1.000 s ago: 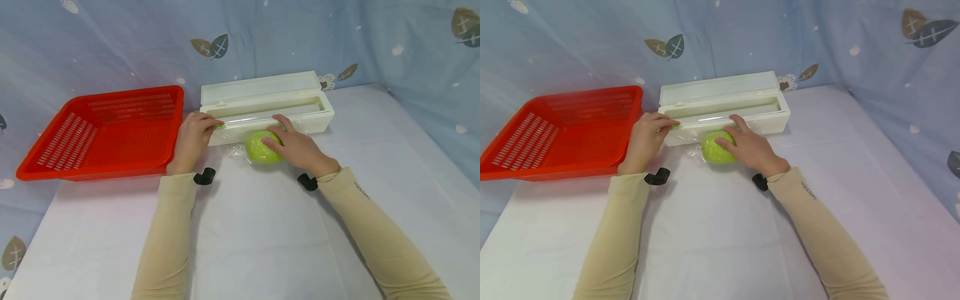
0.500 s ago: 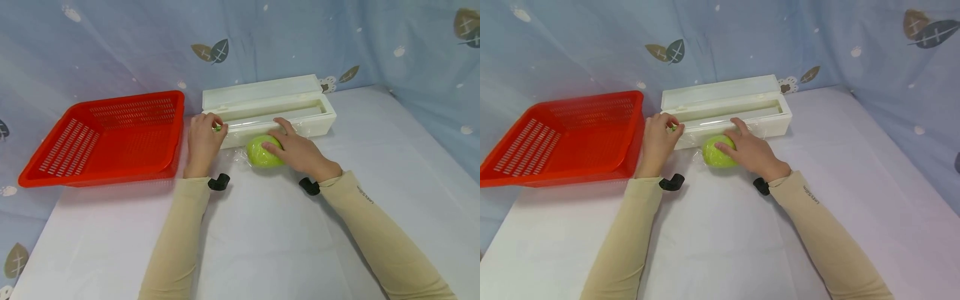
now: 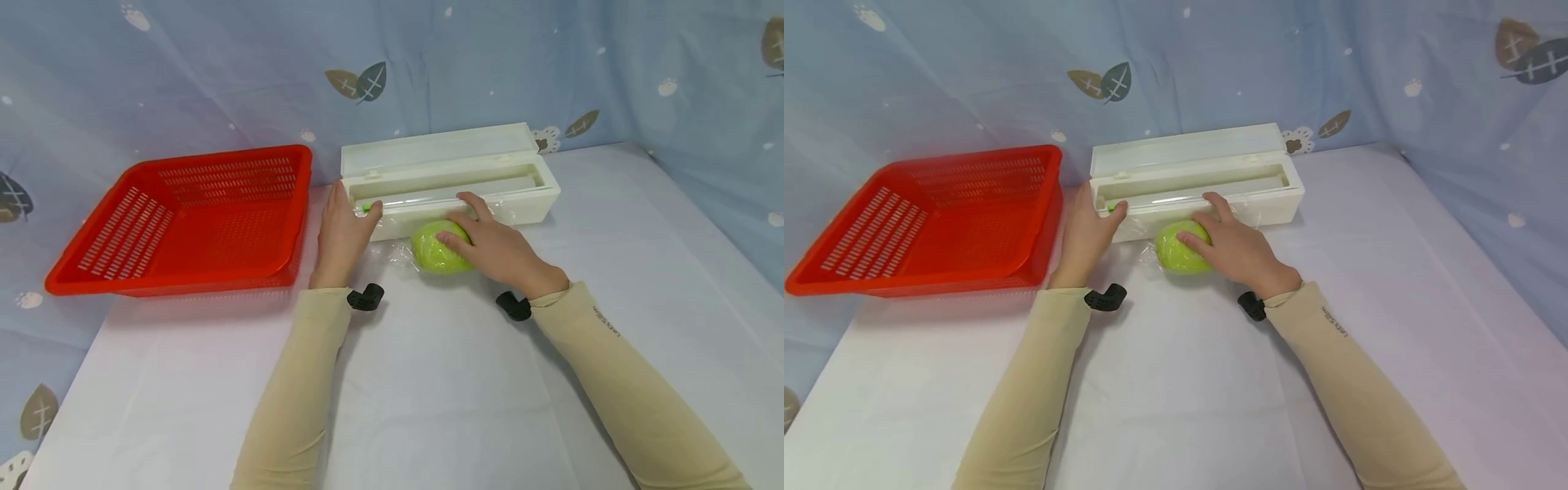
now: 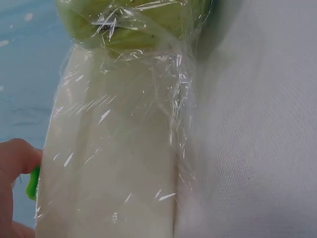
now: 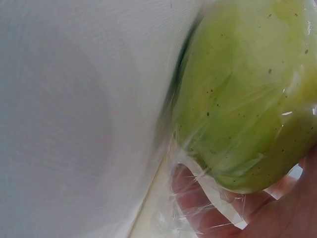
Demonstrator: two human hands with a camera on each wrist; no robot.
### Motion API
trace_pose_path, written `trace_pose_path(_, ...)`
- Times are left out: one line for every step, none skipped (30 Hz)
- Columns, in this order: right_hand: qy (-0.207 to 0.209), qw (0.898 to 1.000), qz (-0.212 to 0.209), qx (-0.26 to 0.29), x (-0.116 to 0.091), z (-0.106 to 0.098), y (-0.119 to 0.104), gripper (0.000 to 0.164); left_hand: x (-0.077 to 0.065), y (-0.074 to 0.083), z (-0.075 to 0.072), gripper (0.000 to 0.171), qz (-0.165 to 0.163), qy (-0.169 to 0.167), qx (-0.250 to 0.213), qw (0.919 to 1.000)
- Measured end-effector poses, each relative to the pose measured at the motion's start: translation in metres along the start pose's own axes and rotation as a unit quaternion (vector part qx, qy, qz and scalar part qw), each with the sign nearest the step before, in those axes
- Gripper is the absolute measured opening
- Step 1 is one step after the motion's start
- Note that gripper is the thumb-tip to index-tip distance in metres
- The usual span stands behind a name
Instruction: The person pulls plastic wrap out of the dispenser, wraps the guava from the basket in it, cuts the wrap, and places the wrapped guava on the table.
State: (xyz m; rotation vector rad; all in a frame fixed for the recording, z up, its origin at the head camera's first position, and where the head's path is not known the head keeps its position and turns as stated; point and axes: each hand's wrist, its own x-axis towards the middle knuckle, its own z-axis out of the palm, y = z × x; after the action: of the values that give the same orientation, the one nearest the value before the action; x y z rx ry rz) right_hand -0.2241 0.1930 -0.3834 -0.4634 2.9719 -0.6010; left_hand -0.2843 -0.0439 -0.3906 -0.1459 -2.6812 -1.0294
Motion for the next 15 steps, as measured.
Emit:
trace_pose_path(-0.001, 1.000, 0.000, 0.000, 0.0002, -0.0001, 0.0001, 0.069, -0.0005, 0.0001, 0.0001, 0.055, -0.005, -0.004, 0.001, 1.0000)
trace_pose_path(-0.001, 1.000, 0.001, 0.001, 0.0002, -0.0001, 0.0000, 0.069, -0.0009, -0.0002, -0.0001, 0.058, -0.014, -0.010, 0.000, 0.9998)
trace_pose_path(-0.001, 1.000, 0.002, 0.002, 0.0002, 0.0000, -0.0001, 0.069, -0.0015, -0.0001, -0.0005, 0.061, -0.025, -0.017, -0.001, 0.9995)
trace_pose_path(-0.002, 1.000, 0.003, 0.003, 0.0000, 0.0001, -0.0002, 0.069, -0.0023, -0.0001, -0.0011, 0.064, -0.036, -0.024, -0.003, 0.9991)
trace_pose_path(-0.001, 1.000, 0.003, 0.002, 0.0001, 0.0003, 0.0000, 0.069, -0.0028, -0.0002, -0.0016, 0.066, -0.046, -0.030, -0.005, 0.9985)
trace_pose_path(-0.001, 1.000, 0.003, 0.002, 0.0001, 0.0005, 0.0000, 0.069, -0.0033, -0.0002, -0.0020, 0.067, -0.054, -0.034, -0.006, 0.9980)
trace_pose_path(0.000, 1.000, 0.003, 0.002, 0.0000, 0.0006, 0.0000, 0.069, -0.0039, 0.0000, -0.0026, 0.067, -0.061, -0.036, -0.009, 0.9974)
trace_pose_path(0.000, 1.000, 0.003, 0.002, 0.0000, 0.0007, -0.0002, 0.069, -0.0043, 0.0000, -0.0031, 0.067, -0.067, -0.038, -0.008, 0.9970)
trace_pose_path(-0.001, 1.000, 0.002, 0.002, 0.0001, 0.0009, -0.0002, 0.069, -0.0046, 0.0002, -0.0036, 0.066, -0.071, -0.039, -0.006, 0.9967)
trace_pose_path(0.000, 1.000, 0.001, 0.001, 0.0002, 0.0008, 0.0000, 0.069, -0.0043, 0.0006, -0.0039, 0.065, -0.072, -0.038, -0.003, 0.9967)
trace_pose_path(0.001, 1.000, 0.000, 0.001, 0.0004, 0.0007, 0.0001, 0.069, -0.0038, 0.0009, -0.0041, 0.064, -0.069, -0.035, 0.000, 0.9970)
trace_pose_path(0.001, 1.000, 0.000, 0.001, 0.0005, 0.0005, 0.0002, 0.069, -0.0033, 0.0011, -0.0043, 0.063, -0.066, -0.033, 0.004, 0.9973)
trace_pose_path(0.001, 1.000, -0.001, 0.001, 0.0005, 0.0006, 0.0002, 0.069, -0.0031, 0.0010, -0.0044, 0.062, -0.063, -0.031, 0.007, 0.9975)
trace_pose_path(0.000, 1.000, 0.000, 0.001, 0.0004, 0.0007, 0.0001, 0.069, -0.0029, 0.0008, -0.0045, 0.062, -0.061, -0.030, 0.011, 0.9977)
trace_pose_path(0.001, 1.000, 0.000, 0.001, 0.0003, 0.0006, 0.0000, 0.069, -0.0024, 0.0005, -0.0046, 0.061, -0.058, -0.029, 0.014, 0.9978)
